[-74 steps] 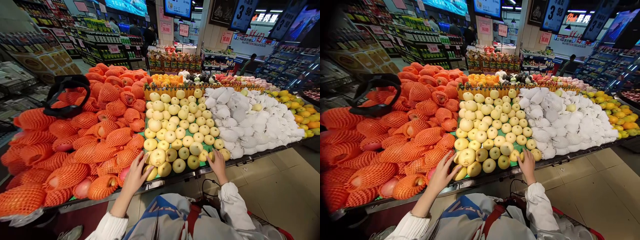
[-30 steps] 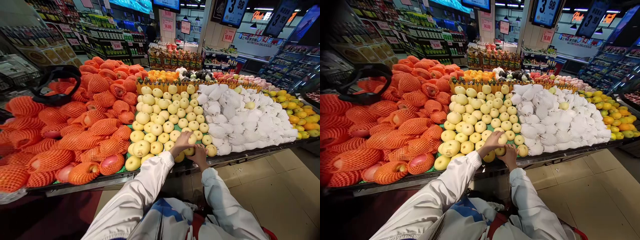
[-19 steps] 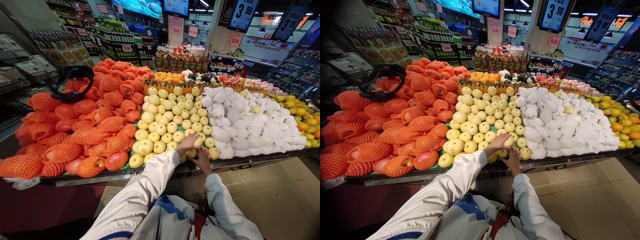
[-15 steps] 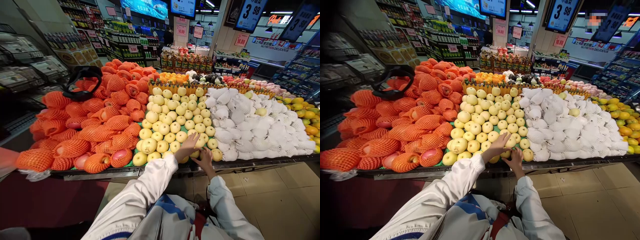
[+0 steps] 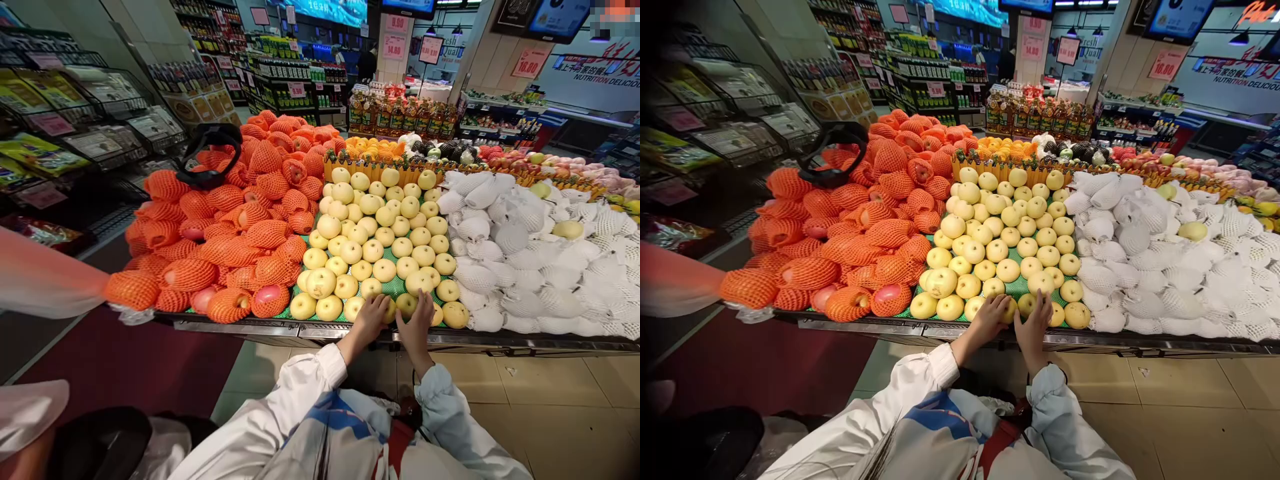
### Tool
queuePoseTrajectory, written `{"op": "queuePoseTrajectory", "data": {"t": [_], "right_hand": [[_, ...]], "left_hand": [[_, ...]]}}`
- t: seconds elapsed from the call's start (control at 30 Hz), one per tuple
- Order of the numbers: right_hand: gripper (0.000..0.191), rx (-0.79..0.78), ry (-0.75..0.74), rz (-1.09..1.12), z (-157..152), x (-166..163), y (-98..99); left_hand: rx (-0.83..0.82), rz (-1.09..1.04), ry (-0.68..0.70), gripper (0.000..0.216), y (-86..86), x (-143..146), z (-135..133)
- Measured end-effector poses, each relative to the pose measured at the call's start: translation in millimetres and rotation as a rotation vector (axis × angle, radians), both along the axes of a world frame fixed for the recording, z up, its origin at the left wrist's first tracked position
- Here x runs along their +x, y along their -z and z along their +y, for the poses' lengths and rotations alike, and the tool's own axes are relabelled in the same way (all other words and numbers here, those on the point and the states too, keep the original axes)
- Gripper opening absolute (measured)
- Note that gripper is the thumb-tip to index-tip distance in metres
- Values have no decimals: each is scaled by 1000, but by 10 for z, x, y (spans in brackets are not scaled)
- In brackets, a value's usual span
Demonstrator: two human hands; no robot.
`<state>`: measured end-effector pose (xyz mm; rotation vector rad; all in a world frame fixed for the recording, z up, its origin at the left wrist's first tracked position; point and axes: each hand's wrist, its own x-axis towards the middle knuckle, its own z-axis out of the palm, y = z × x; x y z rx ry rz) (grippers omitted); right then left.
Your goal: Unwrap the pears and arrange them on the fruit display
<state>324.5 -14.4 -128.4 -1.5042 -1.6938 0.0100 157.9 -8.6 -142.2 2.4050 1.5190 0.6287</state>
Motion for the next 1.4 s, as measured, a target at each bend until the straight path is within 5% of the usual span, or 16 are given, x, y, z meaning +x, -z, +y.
{"op": "queuePoseTrajectory", "data": {"t": [0.13,0.23,0.37,0.47,0.6,1.0,1.4], "right_hand": [[78,50,25,12,-46,-137,-81],[66,86,-90,-29,-94,-141,-97],[45,47,-342,-105,-154,-114,64],[39,-9,-344,-70,-171,-144,204],[38,-109,-275,19,-164,-215,262],[43,-185,-271,7,-232,-195,217],[58,-96,-289,25,-691,2,261]], "left_hand": [[10,-25,55,79,-63,-191,-12],[99,-138,76,71,-182,-481,-106],[262,-190,-340,55,-377,-1046,-206],[247,-158,-630,76,-392,-1447,-215],[129,-271,-563,90,-273,-1748,-182],[81,-293,-335,78,-382,-2006,-142],[3,-151,-546,82,-561,-1804,-78]]}}
